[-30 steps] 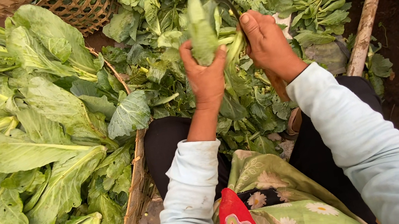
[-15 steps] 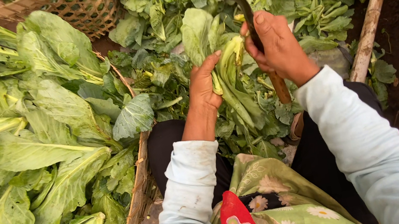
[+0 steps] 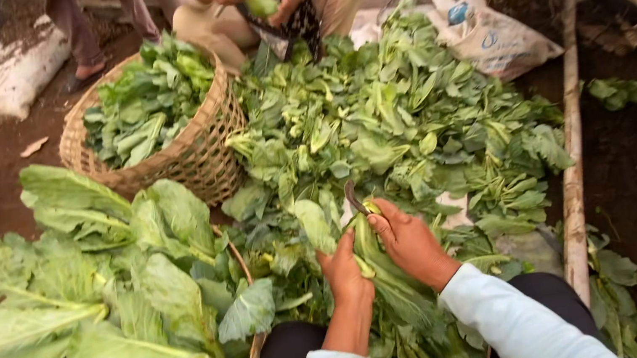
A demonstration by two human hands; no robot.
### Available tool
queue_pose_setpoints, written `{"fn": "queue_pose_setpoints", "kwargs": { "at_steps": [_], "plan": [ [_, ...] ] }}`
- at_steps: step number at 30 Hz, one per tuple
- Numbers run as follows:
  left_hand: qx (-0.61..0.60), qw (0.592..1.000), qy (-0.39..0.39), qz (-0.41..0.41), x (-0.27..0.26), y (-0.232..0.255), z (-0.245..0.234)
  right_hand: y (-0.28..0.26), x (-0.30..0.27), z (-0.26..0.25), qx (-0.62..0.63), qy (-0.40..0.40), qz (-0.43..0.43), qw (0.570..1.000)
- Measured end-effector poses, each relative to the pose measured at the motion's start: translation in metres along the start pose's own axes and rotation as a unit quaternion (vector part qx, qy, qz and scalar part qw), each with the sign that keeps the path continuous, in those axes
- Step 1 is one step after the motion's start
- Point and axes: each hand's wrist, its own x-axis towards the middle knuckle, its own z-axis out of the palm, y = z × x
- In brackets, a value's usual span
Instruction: The person sits on the ground and uses a curved knife to trim the stems and outer leaves of leafy green vegetables. They pick up each vegetable, cut the unwanted parts, and place the trimmed vegetable into a woven basket while discarding the waste onto a pile.
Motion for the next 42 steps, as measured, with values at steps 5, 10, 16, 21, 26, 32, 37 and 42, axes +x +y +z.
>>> {"fn": "queue_pose_setpoints", "kwargs": {
  "at_steps": [5,10,16,21,26,32,37,42],
  "plan": [
    [0.026,1.000,0.005,-0.008,0.031,-0.024,-0.025,0.005,-0.002,-0.002,0.006,0.012,-0.003,1.000],
    [-0.059,0.997,0.010,0.053,0.016,-0.009,-0.008,-0.001,-0.011,0.006,-0.031,-0.042,-0.021,0.998],
    [-0.024,0.999,-0.007,0.035,0.039,-0.038,-0.030,0.004,-0.008,0.008,-0.041,0.009,-0.081,0.996],
    [-0.046,0.999,0.004,0.017,0.002,-0.012,-0.007,0.011,0.001,0.007,0.018,0.062,-0.161,0.985],
    [-0.042,0.997,-0.059,0.041,0.025,-0.039,-0.023,0.031,0.006,0.008,0.021,0.073,-0.155,0.985],
    [-0.025,0.998,-0.011,-0.049,-0.001,-0.002,0.004,0.032,0.012,-0.003,0.016,0.074,-0.198,0.977],
    [0.028,0.989,-0.110,-0.099,0.006,-0.006,-0.009,0.038,0.022,-0.008,0.119,0.042,-0.176,0.976],
    [0.032,0.974,-0.168,-0.148,0.023,-0.008,-0.018,0.008,0.010,-0.048,0.163,0.014,-0.022,0.986]
  ]
}}
